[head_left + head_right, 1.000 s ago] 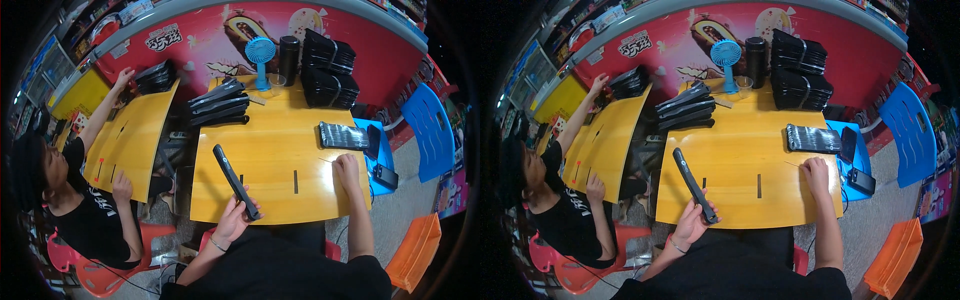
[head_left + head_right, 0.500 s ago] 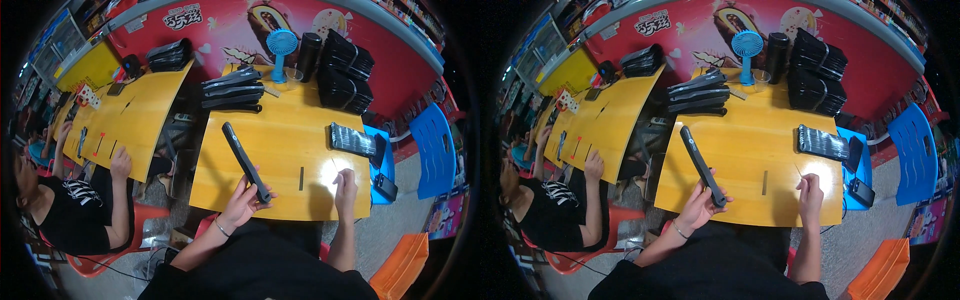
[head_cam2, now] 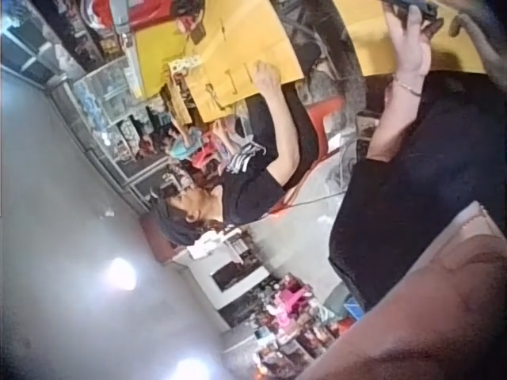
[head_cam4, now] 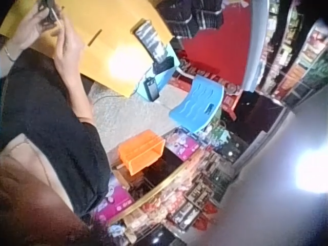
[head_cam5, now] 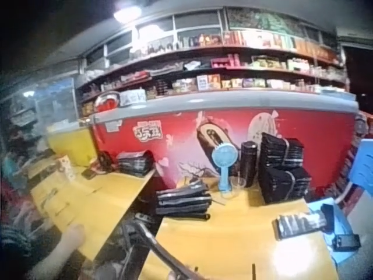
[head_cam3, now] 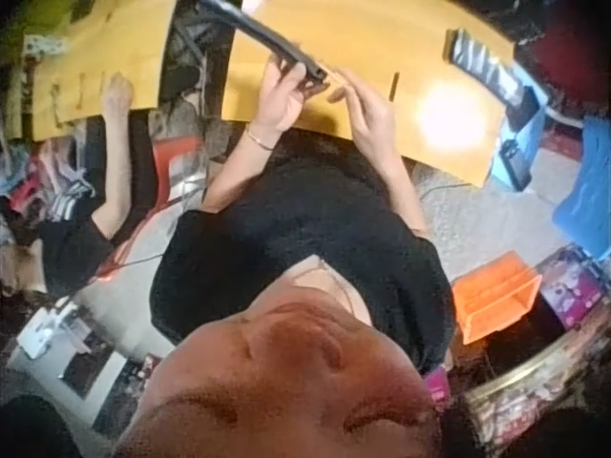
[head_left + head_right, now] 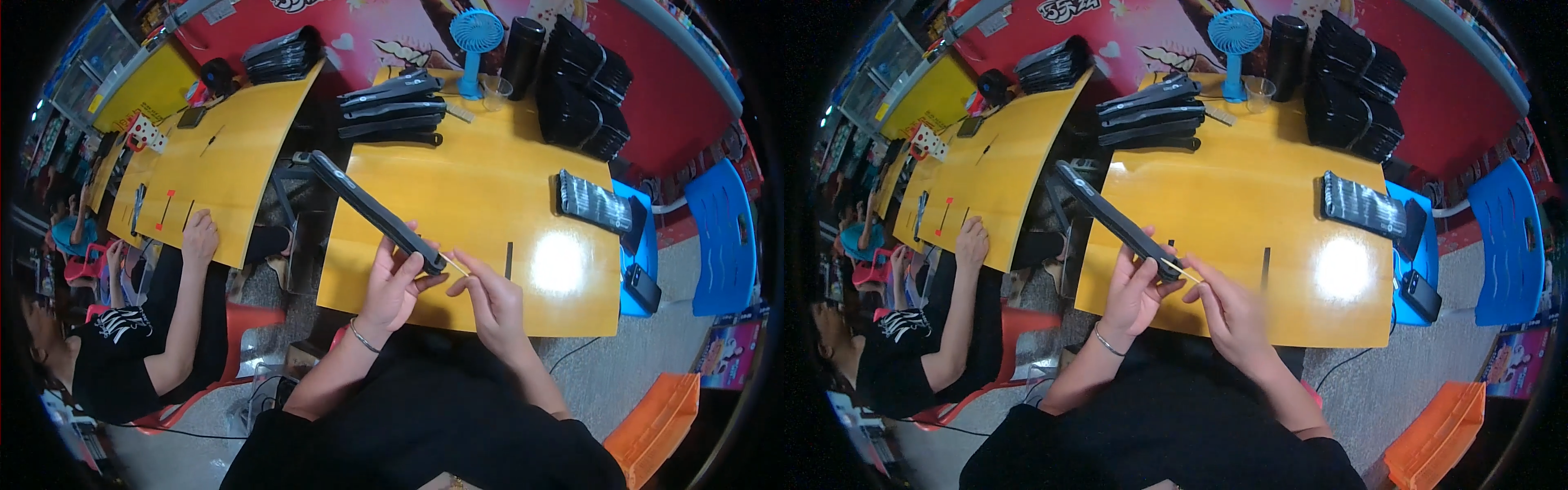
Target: Assembling hook-and-loop cable straps by manually attaching plastic buckles to the fabric straps.
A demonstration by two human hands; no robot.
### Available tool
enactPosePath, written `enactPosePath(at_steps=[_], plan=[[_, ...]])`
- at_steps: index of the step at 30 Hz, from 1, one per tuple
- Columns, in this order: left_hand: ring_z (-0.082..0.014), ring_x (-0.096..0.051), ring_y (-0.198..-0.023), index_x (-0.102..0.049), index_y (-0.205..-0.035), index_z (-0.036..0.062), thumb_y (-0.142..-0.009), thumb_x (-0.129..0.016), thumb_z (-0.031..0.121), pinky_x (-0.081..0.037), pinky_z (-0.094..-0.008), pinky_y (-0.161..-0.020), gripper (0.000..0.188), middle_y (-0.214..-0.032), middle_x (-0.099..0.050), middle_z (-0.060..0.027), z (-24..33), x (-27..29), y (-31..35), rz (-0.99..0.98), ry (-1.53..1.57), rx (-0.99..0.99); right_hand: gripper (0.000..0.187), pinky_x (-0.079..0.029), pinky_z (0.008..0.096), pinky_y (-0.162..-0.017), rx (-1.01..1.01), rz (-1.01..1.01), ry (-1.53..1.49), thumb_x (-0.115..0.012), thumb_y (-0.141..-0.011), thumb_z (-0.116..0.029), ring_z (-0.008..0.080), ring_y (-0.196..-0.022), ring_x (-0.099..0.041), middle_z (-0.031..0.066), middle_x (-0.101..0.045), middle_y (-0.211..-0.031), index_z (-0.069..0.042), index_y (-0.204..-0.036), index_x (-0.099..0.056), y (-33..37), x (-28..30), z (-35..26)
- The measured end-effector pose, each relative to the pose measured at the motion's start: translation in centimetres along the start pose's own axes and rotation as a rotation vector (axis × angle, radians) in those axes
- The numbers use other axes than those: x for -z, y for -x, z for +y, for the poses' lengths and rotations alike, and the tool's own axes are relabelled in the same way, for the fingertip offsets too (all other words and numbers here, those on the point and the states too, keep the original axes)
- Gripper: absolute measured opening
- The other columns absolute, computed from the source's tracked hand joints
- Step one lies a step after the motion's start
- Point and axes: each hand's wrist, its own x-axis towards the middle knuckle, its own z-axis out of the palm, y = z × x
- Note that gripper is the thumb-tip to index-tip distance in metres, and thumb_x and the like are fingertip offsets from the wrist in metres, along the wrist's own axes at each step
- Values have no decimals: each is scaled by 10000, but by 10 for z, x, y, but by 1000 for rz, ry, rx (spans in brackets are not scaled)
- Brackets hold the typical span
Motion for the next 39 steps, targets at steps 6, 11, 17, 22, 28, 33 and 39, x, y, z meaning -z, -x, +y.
enactPosePath(at_steps=[6,11,17,22,28,33,39], plan=[[-301,-589,-1057,-326,-1311,106,-921,-505,37,-557,-391,-828,435,-1109,-551,-134,-1,-4,-3,39,-17,-61,442,-486,331,-667,40,45,204,-528,-839,38,242,-727,-636,112,-647,-795,-79,-1266,-526,1,-5,9],[-306,-589,-1057,-326,-1296,90,-914,-511,23,-555,-393,-827,429,-1101,-555,-137,-4,-4,-3,79,-60,-147,485,-489,346,-654,83,18,250,-550,-800,60,251,-713,-632,113,-635,-772,-108,-1255,-543,8,-5,14],[-308,-591,-1051,-318,-1289,78,-901,-530,12,-553,-392,-830,448,-1102,-552,-141,-5,-9,-2,94,-104,-228,473,-487,349,-630,98,-10,275,-548,-795,63,250,-684,-621,109,-622,-745,-114,-1233,-565,9,-3,13],[-312,-590,-1051,-311,-1286,66,-892,-537,0,-553,-391,-834,459,-1106,-545,-145,-3,-10,-2,127,-152,-252,476,-482,354,-613,101,-15,310,-550,-788,61,250,-678,-612,107,-617,-735,-119,-1228,-571,10,-1,14],[-290,-585,-1064,-321,-1278,57,-871,-556,-32,-540,-368,-853,478,-1095,-552,-140,-4,-10,-2,132,-253,-328,480,-479,352,-610,92,-14,331,-553,-782,59,253,-670,-606,106,-607,-721,-120,-1227,-572,10,-1,16],[-285,-576,-1077,-398,-1217,31,-846,-575,-61,-503,-352,-894,421,-1094,-554,-133,-12,-1,-5,99,-419,-475,471,-481,351,-613,87,16,354,-548,-784,62,254,-671,-609,109,-601,-715,-113,-1220,-572,10,-2,15],[-279,-583,-1064,-479,-1123,18,-807,-597,-103,-490,-330,-894,359,-1073,-531,-138,-8,1,-9,7,-852,-743,447,-490,341,-628,-14,6,237,-532,-800,65,256,-688,-623,122,-630,-749,-104,-1212,-574,10,-4,14]])
